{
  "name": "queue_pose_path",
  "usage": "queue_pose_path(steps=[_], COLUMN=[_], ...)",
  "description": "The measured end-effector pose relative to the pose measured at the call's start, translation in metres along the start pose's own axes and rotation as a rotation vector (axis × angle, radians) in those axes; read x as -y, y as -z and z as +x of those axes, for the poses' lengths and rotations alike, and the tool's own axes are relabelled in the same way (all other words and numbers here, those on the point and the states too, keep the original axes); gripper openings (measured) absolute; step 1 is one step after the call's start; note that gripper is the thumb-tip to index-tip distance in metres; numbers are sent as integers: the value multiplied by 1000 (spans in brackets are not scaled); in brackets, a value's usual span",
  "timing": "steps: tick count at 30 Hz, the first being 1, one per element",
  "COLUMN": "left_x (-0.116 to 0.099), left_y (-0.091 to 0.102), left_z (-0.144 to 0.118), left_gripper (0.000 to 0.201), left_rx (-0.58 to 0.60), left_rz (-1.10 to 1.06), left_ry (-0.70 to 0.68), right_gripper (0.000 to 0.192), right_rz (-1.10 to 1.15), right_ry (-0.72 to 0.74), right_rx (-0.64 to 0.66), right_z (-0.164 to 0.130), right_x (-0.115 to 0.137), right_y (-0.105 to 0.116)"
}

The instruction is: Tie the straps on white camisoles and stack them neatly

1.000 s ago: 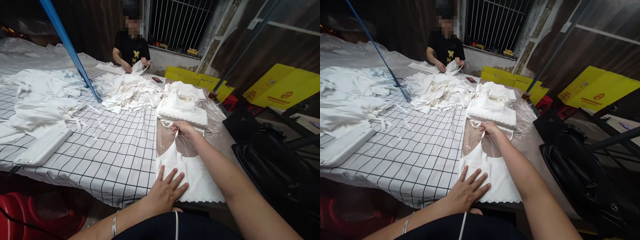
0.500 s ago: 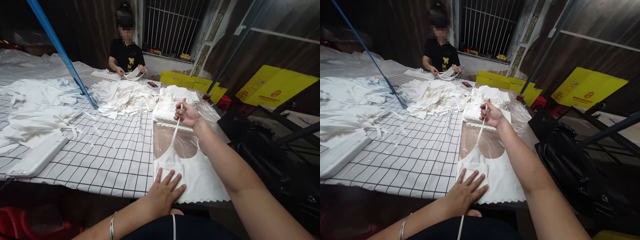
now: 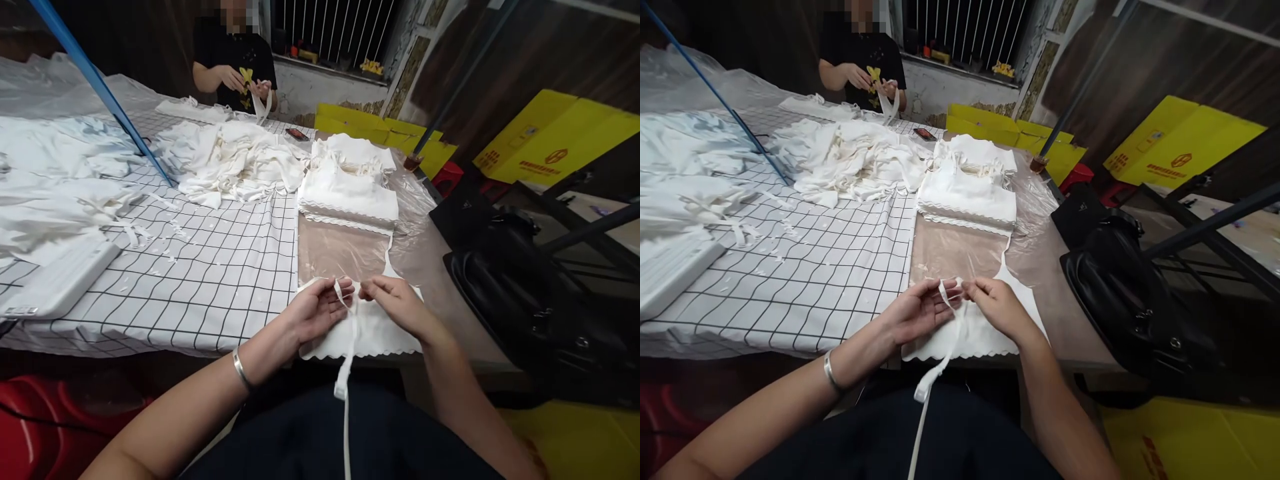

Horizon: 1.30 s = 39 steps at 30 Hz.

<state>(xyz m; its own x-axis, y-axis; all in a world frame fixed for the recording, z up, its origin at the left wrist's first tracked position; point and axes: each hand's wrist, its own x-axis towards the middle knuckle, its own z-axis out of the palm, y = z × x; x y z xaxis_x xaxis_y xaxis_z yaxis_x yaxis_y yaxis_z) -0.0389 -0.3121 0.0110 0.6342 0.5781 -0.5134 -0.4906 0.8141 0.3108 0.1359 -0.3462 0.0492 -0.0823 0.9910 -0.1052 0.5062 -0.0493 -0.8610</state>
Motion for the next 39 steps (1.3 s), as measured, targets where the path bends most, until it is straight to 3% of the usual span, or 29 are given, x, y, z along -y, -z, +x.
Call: queue_pose_path(steps=[3, 8, 13, 19, 22, 27, 32, 36, 39], left_x=[1, -6, -15, -25, -31, -38, -38, -35, -38], left_y=[-5, -6, -1, -6, -7, -6, -6, -9, -17], left_z=[-3, -1, 7, 15, 19, 28, 25, 14, 11], left_gripper=[18, 18, 14, 15, 15, 16, 29, 49, 48], left_rx=[-24, 11, -21, -121, -146, -157, -13, 86, 109], left_rz=[93, 201, 251, 225, 182, 107, 46, 85, 100], left_ry=[-38, -38, -55, -86, -101, -134, -162, -95, -123], right_gripper=[48, 42, 31, 32, 38, 42, 39, 29, 29], right_rz=[329, 723, 807, 669, 589, 614, 866, 1025, 1004], right_ry=[-129, -216, -205, -252, -275, -317, -373, -392, -389], right_rx=[115, 197, 363, 545, 539, 401, 280, 290, 316], right_z=[9, 14, -6, -48, -65, -72, -59, -54, -55], right_x=[-23, -25, -21, -23, -24, -28, -31, -30, -30], right_y=[-24, -37, -26, -13, -4, 9, 10, 10, 10])
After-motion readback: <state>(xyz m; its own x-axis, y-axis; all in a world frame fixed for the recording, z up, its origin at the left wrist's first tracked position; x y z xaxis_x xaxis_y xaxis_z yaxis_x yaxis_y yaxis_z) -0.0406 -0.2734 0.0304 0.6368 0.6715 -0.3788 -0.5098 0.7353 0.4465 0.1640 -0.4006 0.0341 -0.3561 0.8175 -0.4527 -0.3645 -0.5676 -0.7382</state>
